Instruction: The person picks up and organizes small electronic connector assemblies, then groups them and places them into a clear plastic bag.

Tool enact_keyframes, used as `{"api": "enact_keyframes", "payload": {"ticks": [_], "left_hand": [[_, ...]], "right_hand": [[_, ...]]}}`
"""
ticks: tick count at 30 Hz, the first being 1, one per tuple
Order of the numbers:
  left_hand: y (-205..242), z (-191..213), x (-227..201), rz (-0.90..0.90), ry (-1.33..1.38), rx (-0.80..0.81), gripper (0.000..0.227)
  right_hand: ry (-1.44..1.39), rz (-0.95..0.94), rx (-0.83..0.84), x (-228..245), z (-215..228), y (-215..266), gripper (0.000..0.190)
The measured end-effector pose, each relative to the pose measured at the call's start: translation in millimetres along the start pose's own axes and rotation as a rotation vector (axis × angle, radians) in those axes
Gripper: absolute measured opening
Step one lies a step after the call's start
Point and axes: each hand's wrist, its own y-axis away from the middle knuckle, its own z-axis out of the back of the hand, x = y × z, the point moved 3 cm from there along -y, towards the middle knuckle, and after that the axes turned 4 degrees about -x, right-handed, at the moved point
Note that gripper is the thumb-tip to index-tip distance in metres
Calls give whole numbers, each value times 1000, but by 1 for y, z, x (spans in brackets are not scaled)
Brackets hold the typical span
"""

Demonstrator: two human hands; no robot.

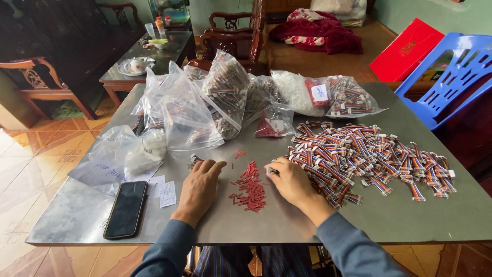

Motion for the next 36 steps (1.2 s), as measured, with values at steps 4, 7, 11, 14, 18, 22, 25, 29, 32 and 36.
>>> {"api": "enact_keyframes", "payload": {"ticks": [4,7,11,14,18,22,25,29,32,36], "left_hand": [[3,28,-27,-71,-33,-339,38],[16,64,-66,160,382,-680,16],[39,17,-75,842,1472,-500,13],[47,-3,-84,1083,1795,-357,26],[45,0,-91,1229,1873,-282,31],[43,1,-90,1235,1913,-270,28],[42,4,-92,1237,1900,-260,28],[40,6,-94,1252,1893,-252,27],[40,6,-96,1246,1880,-253,26],[41,4,-99,1199,1825,-238,26]], "right_hand": [[88,-65,13,-8,-22,-13,7],[89,-64,24,-23,-45,-13,20],[175,52,84,-19,-41,-7,15],[77,10,47,-14,-28,-2,20],[-113,-93,-56,23,23,15,25],[-174,-148,-148,18,50,32,11],[-478,-336,-203,24,74,43,12],[-440,-188,-333,58,105,53,12],[-354,-2,-359,84,107,58,10],[-242,224,-309,103,86,61,23]]}}
